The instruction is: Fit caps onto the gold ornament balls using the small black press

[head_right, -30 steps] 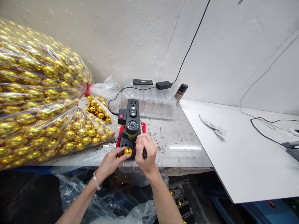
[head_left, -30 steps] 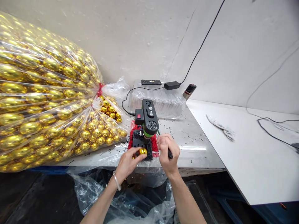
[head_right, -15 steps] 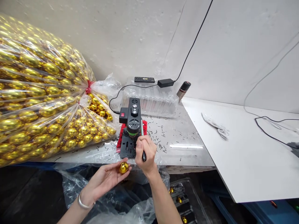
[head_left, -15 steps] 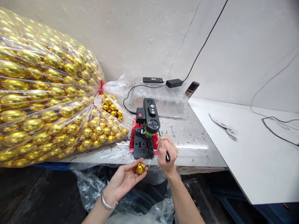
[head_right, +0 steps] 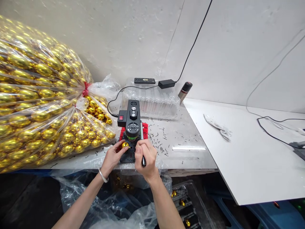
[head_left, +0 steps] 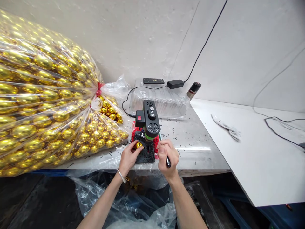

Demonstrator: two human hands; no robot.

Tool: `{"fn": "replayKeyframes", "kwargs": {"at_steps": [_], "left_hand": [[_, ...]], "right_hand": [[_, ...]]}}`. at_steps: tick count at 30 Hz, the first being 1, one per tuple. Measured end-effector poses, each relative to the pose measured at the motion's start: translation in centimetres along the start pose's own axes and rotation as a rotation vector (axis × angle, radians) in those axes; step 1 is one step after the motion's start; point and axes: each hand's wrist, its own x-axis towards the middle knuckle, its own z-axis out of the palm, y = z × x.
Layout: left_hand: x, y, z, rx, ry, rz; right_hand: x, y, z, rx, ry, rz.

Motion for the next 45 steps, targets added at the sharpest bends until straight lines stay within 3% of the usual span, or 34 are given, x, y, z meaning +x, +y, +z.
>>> {"fn": "replayKeyframes", "kwargs": {"at_steps": [5,10,16,21,30,41,45], "left_hand": [[0.5,-0.7,0.2,0.502,-0.019,0.403],[1.3,-0.5,0.4,0.695,-0.066,0.579],[1.7,-0.5,0.4,0.643,-0.161,0.559],[1.8,-0.7,0.9,0.593,-0.146,0.492],[1.6,-1.7,1.2,0.602,-0.13,0.519],[1.6,-1.8,1.4,0.633,-0.096,0.546],[1.6,-1.9,1.3,0.627,-0.103,0.549]], "right_hand": [[-0.1,0.1,0.0,-0.001,-0.005,-0.018],[-0.2,0.2,0.0,-0.002,-0.004,-0.017],[-0.4,0.4,0.1,0.005,-0.009,-0.026],[-0.4,0.4,0.1,0.003,-0.008,-0.039],[-2.6,1.9,1.1,0.014,0.007,-0.063],[-4.7,3.7,3.2,0.018,0.151,-0.08],[-5.3,4.4,3.4,0.009,0.11,-0.127]]}}
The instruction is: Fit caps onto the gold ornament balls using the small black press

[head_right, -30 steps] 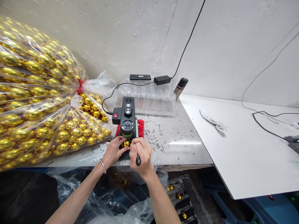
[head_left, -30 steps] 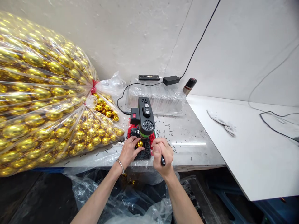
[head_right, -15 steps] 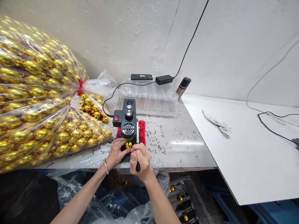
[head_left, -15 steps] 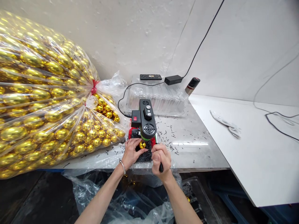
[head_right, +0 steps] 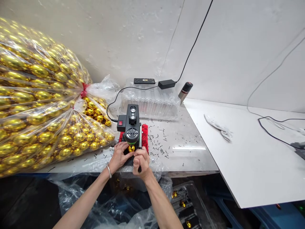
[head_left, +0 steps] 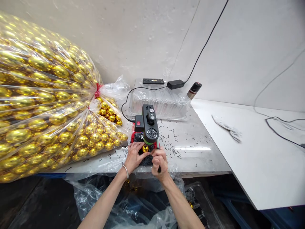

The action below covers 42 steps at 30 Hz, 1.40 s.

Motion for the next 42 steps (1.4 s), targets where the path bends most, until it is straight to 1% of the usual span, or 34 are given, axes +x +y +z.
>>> {"fn": "replayKeyframes", "kwargs": {"at_steps": [2,4,7,9,11,13,16,18,19,20,21,23,24,25,26,27,28,30,32,35,37,39,42], "left_hand": [[0.0,0.0,0.0,-0.008,0.003,-0.005],[0.2,0.1,0.0,-0.023,0.001,-0.012],[0.3,0.4,-0.2,-0.06,0.015,-0.025],[-0.2,0.8,-0.6,-0.085,0.059,-0.038],[-1.5,1.3,-1.2,-0.091,0.108,-0.041],[-3.5,1.9,-1.9,-0.069,0.11,-0.011],[-6.7,2.8,-2.9,-0.016,0.064,0.086],[-7.4,3.1,-3.7,0.014,0.074,0.13],[-7.0,3.1,-4.2,0.034,0.104,0.133],[-6.0,2.9,-4.8,0.061,0.148,0.126],[-4.6,2.5,-5.7,0.094,0.198,0.11],[-0.5,1.4,-7.7,0.193,0.274,0.069],[1.8,0.7,-8.8,0.245,0.26,0.046],[4.2,-0.1,-9.9,0.298,0.216,0.015],[6.5,-0.9,-10.9,0.363,0.126,-0.037],[8.5,-1.7,-11.7,0.442,0.009,-0.119],[10.1,-2.5,-12.3,0.52,-0.099,-0.209],[12.3,-3.8,-12.7,0.563,-0.181,-0.289],[13.1,-4.8,-12.2,0.564,-0.215,-0.317],[12.8,-5.9,-10.9,0.558,-0.238,-0.335],[12.4,-6.3,-10.4,0.54,-0.239,-0.334],[12.3,-6.6,-10.4,0.508,-0.238,-0.317],[12.5,-6.5,-10.9,0.449,-0.22,-0.287]], "right_hand": [[0.2,-0.2,-0.2,-0.007,-0.024,-0.01],[1.2,-0.9,-0.6,0.01,-0.017,0.036],[4.1,-2.7,-1.6,0.057,-0.014,0.134],[6.4,-3.8,-2.2,0.066,-0.025,0.193],[8.1,-4.5,-2.7,0.074,-0.045,0.252],[8.8,-4.8,-2.9,0.081,-0.053,0.257],[8.2,-4.5,-2.6,0.08,-0.041,0.224],[7.5,-4.4,-2.4,0.078,-0.027,0.214],[7.2,-4.3,-2.3,0.077,-0.02,0.211],[7.0,-4.3,-2.2,0.075,-0.015,0.21],[6.9,-4.4,-2.1,0.073,-0.012,0.21],[6.9,-4.4,-2.1,0.068,-0.009,0.211],[6.9,-4.5,-2.1,0.066,-0.012,0.212],[6.9,-4.5,-2.1,0.065,-0.015,0.214],[6.9,-4.5,-2.1,0.065,-0.019,0.214],[6.9,-4.4,-2.1,0.066,-0.021,0.213],[6.8,-4.4,-2.1,0.068,-0.023,0.211],[6.7,-4.4,-2.1,0.071,-0.022,0.211],[6.6,-4.3,-2.1,0.072,-0.019,0.209],[6.5,-4.2,-2.2,0.069,-0.025,0.193],[6.4,-4.1,-2.1,0.061,-0.028,0.173],[6.3,-4.0,-2.0,0.052,-0.018,0.154],[6.2,-3.9,-1.8,0.049,0.009,0.134]]}}
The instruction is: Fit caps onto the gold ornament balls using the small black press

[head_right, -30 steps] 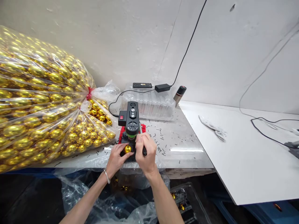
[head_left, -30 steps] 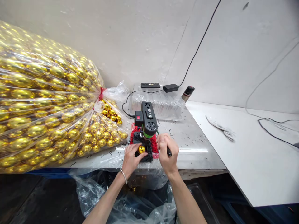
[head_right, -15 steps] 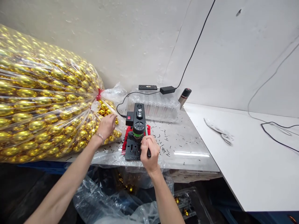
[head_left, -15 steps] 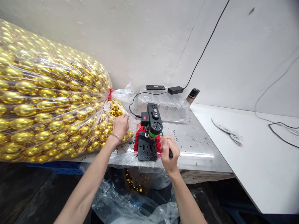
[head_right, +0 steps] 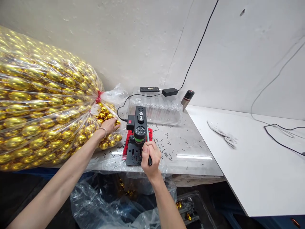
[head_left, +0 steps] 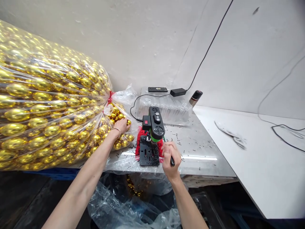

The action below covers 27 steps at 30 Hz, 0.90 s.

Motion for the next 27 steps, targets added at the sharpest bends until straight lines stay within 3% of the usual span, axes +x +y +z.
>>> {"fn": "replayKeyframes", "kwargs": {"at_steps": [3,6,9,12,16,19,23,27], "left_hand": [[-0.5,0.4,-0.8,-0.105,0.067,-0.012],[-2.4,0.9,-1.7,-0.7,0.106,-0.093],[-5.5,1.6,-2.3,-1.412,0.019,-0.162],[-8.8,2.7,-2.3,-1.734,-0.148,-0.252],[-11.9,4.9,-0.6,-1.884,-0.365,-0.402],[-13.1,6.6,1.3,-1.906,-0.443,-0.483],[-13.7,7.6,3.5,-1.798,-0.429,-0.446],[-13.5,7.4,4.6,-1.677,-0.298,-0.42]], "right_hand": [[0.0,0.0,-0.1,-0.013,-0.008,-0.007],[0.1,0.0,-0.2,-0.026,-0.021,-0.02],[0.1,0.1,-0.2,-0.02,-0.012,-0.03],[0.0,0.2,-0.1,-0.021,-0.003,-0.029],[-0.1,0.3,-0.1,-0.02,-0.018,-0.019],[-0.1,0.3,-0.2,-0.014,-0.034,-0.02],[0.0,0.3,-0.4,-0.011,-0.061,-0.022],[0.4,0.1,-0.5,-0.005,-0.056,-0.005]]}}
